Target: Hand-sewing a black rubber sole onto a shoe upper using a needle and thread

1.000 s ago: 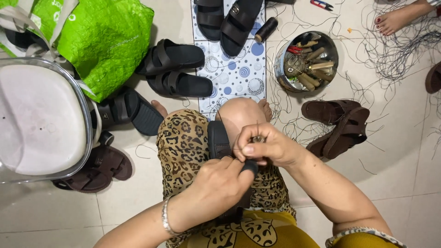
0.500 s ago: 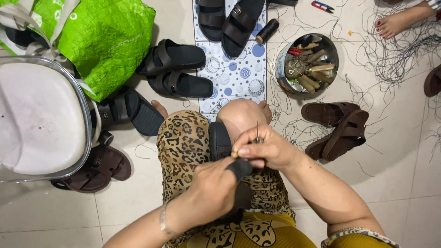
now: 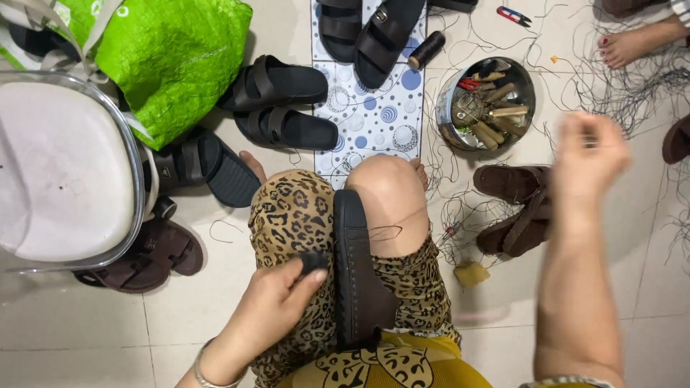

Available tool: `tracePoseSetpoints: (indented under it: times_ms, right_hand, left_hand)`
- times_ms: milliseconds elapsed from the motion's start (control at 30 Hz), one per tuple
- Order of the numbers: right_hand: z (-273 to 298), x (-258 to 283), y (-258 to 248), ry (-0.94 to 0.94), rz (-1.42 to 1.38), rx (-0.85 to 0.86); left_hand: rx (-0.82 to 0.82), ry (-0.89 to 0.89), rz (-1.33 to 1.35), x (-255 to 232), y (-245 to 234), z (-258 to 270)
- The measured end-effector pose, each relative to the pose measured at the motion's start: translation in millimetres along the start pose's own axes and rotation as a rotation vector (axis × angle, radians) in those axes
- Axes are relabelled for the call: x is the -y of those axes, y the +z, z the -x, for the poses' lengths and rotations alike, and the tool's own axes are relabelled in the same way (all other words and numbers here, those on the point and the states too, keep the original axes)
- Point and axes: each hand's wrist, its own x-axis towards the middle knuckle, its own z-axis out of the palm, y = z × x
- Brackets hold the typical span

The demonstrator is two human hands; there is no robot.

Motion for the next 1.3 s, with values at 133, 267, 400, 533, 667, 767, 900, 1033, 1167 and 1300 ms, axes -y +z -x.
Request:
tracePoseSetpoints:
  times_ms: [133, 267, 400, 533, 667, 767, 900, 1033, 1167, 1300]
  right_hand:
    - [20, 45, -30, 0.016, 0.033, 0.118]
    - [64, 175, -24, 0.034, -0.449, 0.607]
    - [64, 233, -37, -0.343, -0.469, 0.902]
    - [67, 231, -39, -0.139, -0.746, 0.991]
    - [86, 225, -7, 0.303, -1.464, 0.983]
    - [83, 201, 11, 0.363, -1.433, 0.962]
    - [41, 170, -13, 0.527, -0.738, 0.771]
    - [29, 187, -38, 0.276, -0.524, 0.763]
    - [37, 208, -41, -0.283, -0.395, 0.936]
    - [19, 245, -40, -0.458, -0.358, 1.008]
  left_hand:
    - [0.255, 0.073, 0.296, 20, -8, -1]
    - [0.264, 0.452, 0.781, -15, -19, -19]
    - [-0.654, 1.077, -0.22, -64, -38, -53]
    - [-1.014, 0.966, -0.483, -60, -54, -84]
    - [-0.33, 0.557, 1.141, -68, -66, -116]
    - [-0.283, 0.373, 1.387, -35, -70, -133]
    - [-0.308, 0.135, 0.831, 30, -109, -134]
    - [-0.917, 0.048, -0.834, 45, -106, -88]
    - [-0.529, 0.698, -0.198, -28, -70, -55]
    - [-0.067, 0.823, -0.338, -35, -54, -53]
